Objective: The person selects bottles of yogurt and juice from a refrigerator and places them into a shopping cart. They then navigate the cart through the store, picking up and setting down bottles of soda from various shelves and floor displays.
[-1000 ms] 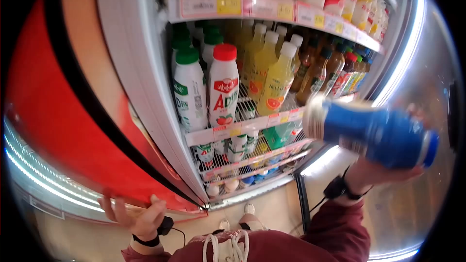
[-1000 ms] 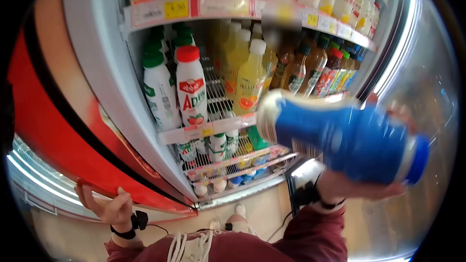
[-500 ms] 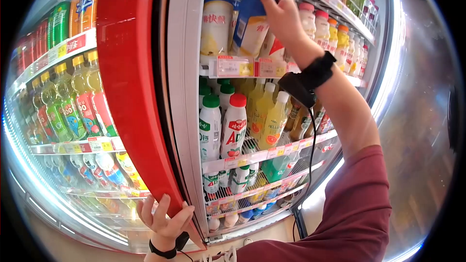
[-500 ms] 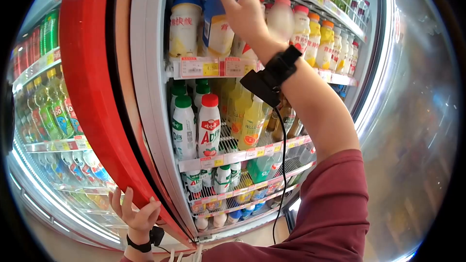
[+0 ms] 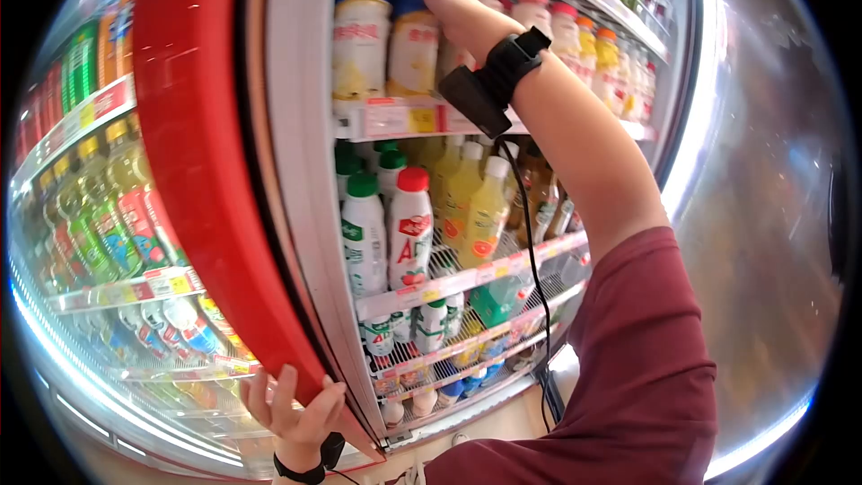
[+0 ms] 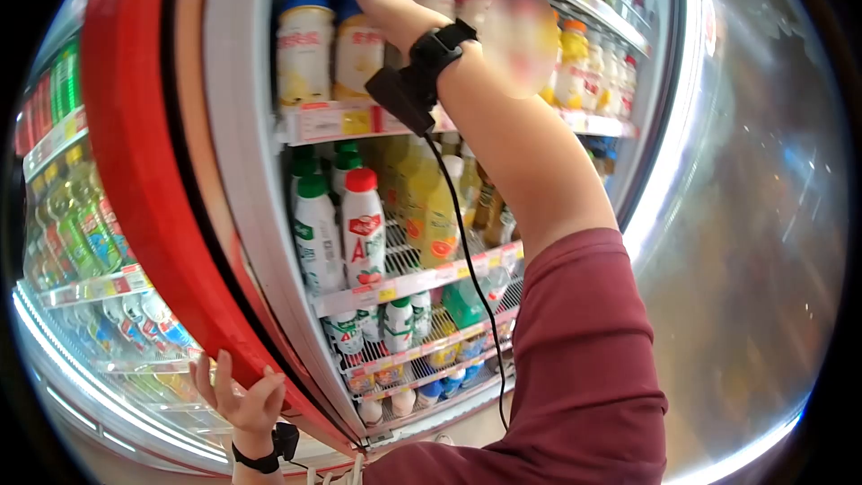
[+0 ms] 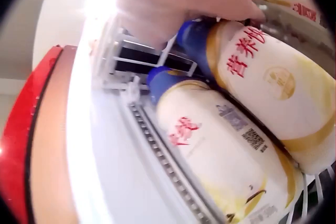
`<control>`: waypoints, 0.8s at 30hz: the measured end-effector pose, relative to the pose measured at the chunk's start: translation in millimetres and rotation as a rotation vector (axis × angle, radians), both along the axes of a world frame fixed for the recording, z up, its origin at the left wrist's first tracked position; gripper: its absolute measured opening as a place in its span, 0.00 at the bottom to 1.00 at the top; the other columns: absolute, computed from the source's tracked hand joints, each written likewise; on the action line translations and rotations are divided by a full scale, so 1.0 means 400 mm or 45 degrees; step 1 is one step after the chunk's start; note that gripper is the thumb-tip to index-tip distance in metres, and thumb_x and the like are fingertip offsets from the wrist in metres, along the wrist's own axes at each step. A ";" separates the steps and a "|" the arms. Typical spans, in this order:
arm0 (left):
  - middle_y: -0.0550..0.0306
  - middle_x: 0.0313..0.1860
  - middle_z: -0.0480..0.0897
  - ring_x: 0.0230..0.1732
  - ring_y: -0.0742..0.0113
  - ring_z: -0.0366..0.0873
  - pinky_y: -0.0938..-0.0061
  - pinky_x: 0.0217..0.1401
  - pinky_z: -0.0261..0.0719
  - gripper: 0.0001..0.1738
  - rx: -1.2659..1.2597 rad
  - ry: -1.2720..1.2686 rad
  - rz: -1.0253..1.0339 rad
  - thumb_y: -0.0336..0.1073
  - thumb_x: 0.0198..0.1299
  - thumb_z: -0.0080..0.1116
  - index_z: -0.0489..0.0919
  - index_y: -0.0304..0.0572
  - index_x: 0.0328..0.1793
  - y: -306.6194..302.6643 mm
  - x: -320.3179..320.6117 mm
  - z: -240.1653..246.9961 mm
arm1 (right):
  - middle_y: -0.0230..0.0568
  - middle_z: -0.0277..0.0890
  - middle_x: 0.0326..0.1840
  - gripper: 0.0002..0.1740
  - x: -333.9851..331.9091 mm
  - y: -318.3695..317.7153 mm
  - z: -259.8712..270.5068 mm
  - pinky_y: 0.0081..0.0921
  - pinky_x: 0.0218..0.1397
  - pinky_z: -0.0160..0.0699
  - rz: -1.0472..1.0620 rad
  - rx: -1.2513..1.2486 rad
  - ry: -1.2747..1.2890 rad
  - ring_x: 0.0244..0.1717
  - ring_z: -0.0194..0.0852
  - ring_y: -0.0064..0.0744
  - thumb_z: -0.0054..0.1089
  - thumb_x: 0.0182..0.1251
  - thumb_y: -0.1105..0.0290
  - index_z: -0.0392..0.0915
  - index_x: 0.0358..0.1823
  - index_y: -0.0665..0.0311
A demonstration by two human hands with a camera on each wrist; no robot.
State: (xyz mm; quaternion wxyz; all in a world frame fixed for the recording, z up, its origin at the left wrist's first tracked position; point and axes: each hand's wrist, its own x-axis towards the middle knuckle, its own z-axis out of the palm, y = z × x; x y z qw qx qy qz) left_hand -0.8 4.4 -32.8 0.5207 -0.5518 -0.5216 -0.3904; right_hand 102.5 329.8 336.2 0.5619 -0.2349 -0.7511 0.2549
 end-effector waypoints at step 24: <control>0.43 0.68 0.63 0.72 0.41 0.52 0.45 0.69 0.57 0.10 -0.032 0.140 0.022 0.22 0.51 0.58 0.73 0.49 0.26 0.005 0.011 0.046 | 0.45 0.59 0.67 0.31 1.770 -1.276 -1.184 0.42 0.66 0.59 -2.272 -0.008 -0.331 0.63 0.61 0.43 0.31 0.72 0.50 0.49 0.72 0.55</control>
